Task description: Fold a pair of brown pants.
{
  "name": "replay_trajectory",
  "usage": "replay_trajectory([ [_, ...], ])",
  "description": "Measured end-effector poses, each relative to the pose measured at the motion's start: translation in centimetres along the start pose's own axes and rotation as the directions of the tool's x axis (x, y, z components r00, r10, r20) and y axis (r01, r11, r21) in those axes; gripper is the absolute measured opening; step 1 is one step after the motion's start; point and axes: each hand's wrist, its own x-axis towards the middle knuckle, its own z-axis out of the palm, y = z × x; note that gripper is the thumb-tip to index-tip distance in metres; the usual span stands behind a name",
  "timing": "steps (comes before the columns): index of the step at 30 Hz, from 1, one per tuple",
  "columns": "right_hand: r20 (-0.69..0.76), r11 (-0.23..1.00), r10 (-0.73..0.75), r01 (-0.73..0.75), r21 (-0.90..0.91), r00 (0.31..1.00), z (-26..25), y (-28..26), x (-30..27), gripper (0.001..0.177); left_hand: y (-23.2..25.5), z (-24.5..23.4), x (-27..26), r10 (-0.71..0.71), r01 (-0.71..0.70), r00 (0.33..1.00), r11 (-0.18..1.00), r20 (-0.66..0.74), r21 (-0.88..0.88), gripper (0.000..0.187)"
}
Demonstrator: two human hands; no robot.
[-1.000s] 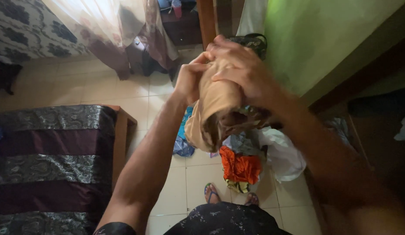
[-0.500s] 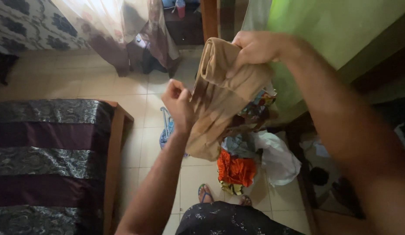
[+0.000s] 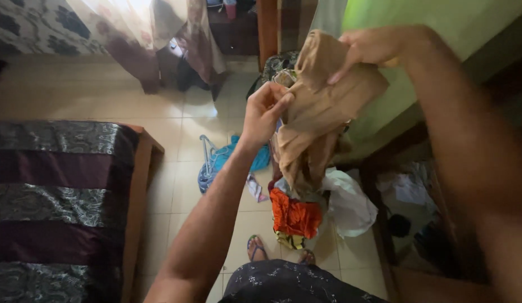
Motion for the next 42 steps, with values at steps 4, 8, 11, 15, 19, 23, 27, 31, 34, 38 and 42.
replay_trajectory([
  [4,0.147,0.998,0.042,-0.049,0.041,0.988,-1.0,-0.7,-2.9,0.055,3.4,2.2,0.9,-0.114,0.099,0.99,0.978,0.077,0.182,0.017],
  [8,0.005,0.991,0.101,-0.101,-0.085,0.995,-1.5,0.2,-3.5,0.049,4.6,2.4,0.9,0.098,-0.191,0.976,0.804,0.192,0.562,0.018],
  [11,0.066,1.0,0.022,-0.021,-0.021,0.998,-2.3,1.3,-3.8,0.045,5.0,3.6,0.4,0.26,-0.266,0.961,0.783,0.093,0.562,0.02],
  [15,0.129,0.999,-0.049,0.047,0.025,0.99,-3.0,1.7,-2.8,0.043,0.7,3.0,-0.7,0.033,-0.081,0.994,0.86,0.103,0.504,0.017],
  [19,0.054,0.999,0.033,-0.034,0.016,0.998,-2.2,-0.5,-5.1,0.045,-1.4,0.7,-3.4,-0.023,-0.272,0.912,0.713,0.409,0.646,0.019],
  [23,-0.244,0.795,0.058,-0.193,-0.575,0.968,-1.7,-2.1,-7.3,0.048,-1.5,-1.6,-2.8,-0.168,-0.097,0.951,0.633,0.259,0.768,0.031],
  [27,-0.226,0.895,-0.125,0.012,-0.447,0.966,-2.5,-1.5,-8.1,0.058,0.8,-1.5,-4.2,-0.123,0.194,0.981,0.671,-0.15,0.716,0.039],
  [31,-0.114,0.857,-0.503,0.477,-0.195,0.857,-8.9,9.2,-0.5,0.079,-1.1,-1.8,-6.7,-0.156,-0.014,0.951,0.839,0.266,0.544,0.029],
  [34,-0.158,0.973,-0.04,0.002,-0.232,0.987,-9.3,7.9,-0.8,0.064,-2.4,-1.5,-6.8,-0.478,0.354,0.861,0.809,0.174,0.469,0.033],
  [38,-0.06,0.939,-0.334,0.327,-0.105,0.941,-8.1,7.2,-0.3,0.06,-5.0,-0.5,-8.0,-0.362,0.309,0.91,0.917,0.2,0.254,0.023],
  [42,-0.124,0.9,-0.284,0.219,-0.378,0.951,-4.4,2.3,-4.2,0.057,-6.1,1.1,-7.8,-0.245,0.177,0.968,0.833,0.061,0.524,0.017],
])
